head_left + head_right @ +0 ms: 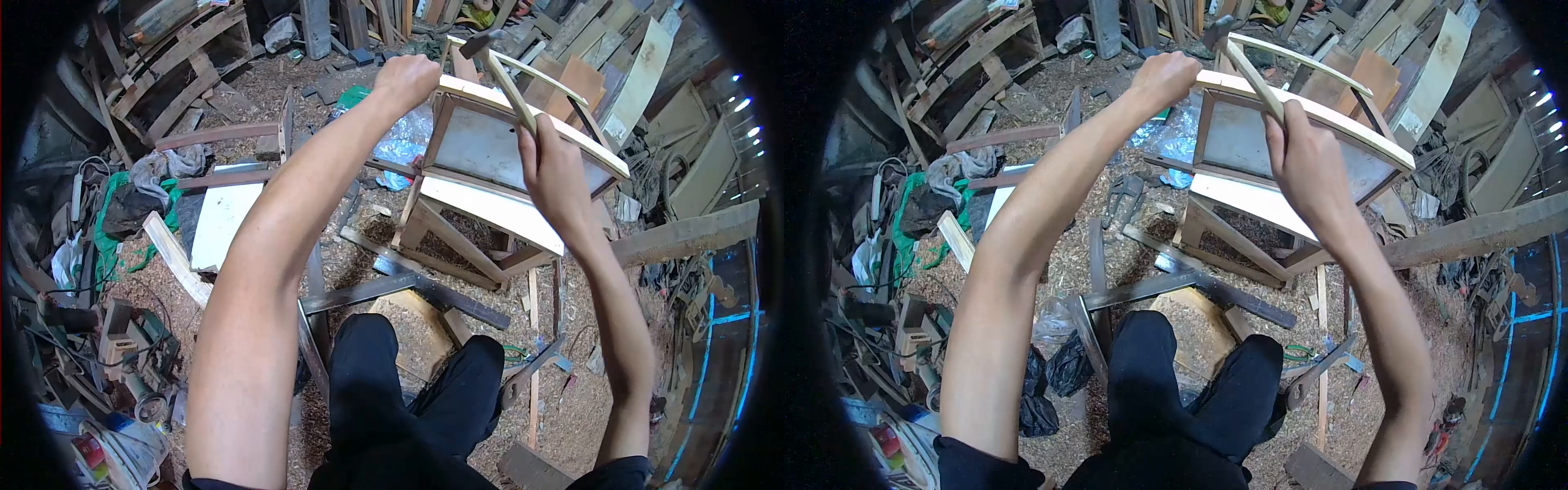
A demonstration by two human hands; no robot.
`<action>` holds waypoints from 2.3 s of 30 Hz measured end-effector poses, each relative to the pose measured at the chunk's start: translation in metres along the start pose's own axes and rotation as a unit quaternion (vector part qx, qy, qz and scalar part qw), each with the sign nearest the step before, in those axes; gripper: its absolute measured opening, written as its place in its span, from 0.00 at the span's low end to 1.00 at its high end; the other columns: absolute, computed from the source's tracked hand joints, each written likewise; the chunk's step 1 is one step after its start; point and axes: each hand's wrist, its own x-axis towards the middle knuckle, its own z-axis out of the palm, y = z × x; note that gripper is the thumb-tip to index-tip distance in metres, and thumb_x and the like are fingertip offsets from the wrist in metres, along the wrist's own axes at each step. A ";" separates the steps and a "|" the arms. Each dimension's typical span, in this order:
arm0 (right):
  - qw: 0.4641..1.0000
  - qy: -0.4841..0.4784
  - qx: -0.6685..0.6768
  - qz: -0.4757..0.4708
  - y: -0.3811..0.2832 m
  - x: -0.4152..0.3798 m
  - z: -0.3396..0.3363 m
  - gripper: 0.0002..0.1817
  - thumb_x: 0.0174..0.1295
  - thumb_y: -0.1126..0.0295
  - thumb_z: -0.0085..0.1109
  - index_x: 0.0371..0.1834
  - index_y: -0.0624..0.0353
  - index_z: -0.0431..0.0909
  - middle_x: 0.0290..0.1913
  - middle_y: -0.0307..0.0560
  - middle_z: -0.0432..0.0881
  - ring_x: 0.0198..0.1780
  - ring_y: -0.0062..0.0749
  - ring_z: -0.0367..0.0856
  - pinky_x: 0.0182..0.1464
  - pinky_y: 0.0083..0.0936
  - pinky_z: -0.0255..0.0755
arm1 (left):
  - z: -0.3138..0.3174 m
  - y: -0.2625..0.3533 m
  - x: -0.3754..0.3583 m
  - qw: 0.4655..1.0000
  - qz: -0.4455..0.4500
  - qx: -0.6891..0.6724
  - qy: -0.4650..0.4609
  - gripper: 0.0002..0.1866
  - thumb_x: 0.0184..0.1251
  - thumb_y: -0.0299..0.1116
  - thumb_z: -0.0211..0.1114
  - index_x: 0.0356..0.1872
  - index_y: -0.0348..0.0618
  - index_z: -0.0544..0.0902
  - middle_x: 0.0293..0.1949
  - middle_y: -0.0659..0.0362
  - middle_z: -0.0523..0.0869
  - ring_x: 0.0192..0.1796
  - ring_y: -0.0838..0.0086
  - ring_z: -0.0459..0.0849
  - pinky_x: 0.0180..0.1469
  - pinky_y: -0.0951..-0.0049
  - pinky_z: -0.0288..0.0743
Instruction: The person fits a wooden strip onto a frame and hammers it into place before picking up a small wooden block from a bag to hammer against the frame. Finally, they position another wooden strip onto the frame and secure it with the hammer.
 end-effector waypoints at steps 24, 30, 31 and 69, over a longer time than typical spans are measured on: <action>0.998 -0.033 -0.020 0.058 0.016 -0.015 0.017 0.11 0.70 0.64 0.47 0.39 0.62 0.66 0.22 0.66 0.76 0.27 0.66 0.76 0.26 0.51 0.67 | -0.004 0.004 -0.004 1.000 0.006 0.018 0.006 0.07 0.57 0.27 0.59 0.28 0.42 0.86 0.33 0.48 0.87 0.37 0.56 0.88 0.37 0.60 0.83; 0.998 -0.012 0.002 0.059 -0.004 -0.013 0.003 0.10 0.69 0.65 0.49 0.37 0.59 0.65 0.22 0.62 0.77 0.26 0.63 0.77 0.25 0.51 0.67 | 0.004 0.003 -0.004 0.999 0.004 0.019 0.032 0.06 0.55 0.26 0.60 0.28 0.42 0.86 0.32 0.49 0.87 0.37 0.56 0.88 0.36 0.59 0.82; 1.000 0.010 -0.023 0.009 -0.003 -0.013 0.006 0.09 0.68 0.65 0.50 0.37 0.58 0.64 0.23 0.60 0.77 0.26 0.61 0.77 0.24 0.50 0.67 | 0.004 0.003 -0.003 1.000 -0.001 0.013 0.025 0.06 0.55 0.27 0.60 0.28 0.42 0.86 0.32 0.48 0.87 0.37 0.55 0.87 0.37 0.59 0.82; 0.979 0.014 0.090 0.184 -0.025 -0.067 -0.035 0.12 0.69 0.64 0.51 0.38 0.63 0.68 0.20 0.58 0.73 0.20 0.47 0.73 0.26 0.41 0.65 | 0.005 0.000 0.000 0.999 0.004 0.000 0.035 0.04 0.53 0.25 0.60 0.27 0.42 0.83 0.29 0.46 0.85 0.36 0.52 0.86 0.37 0.55 0.80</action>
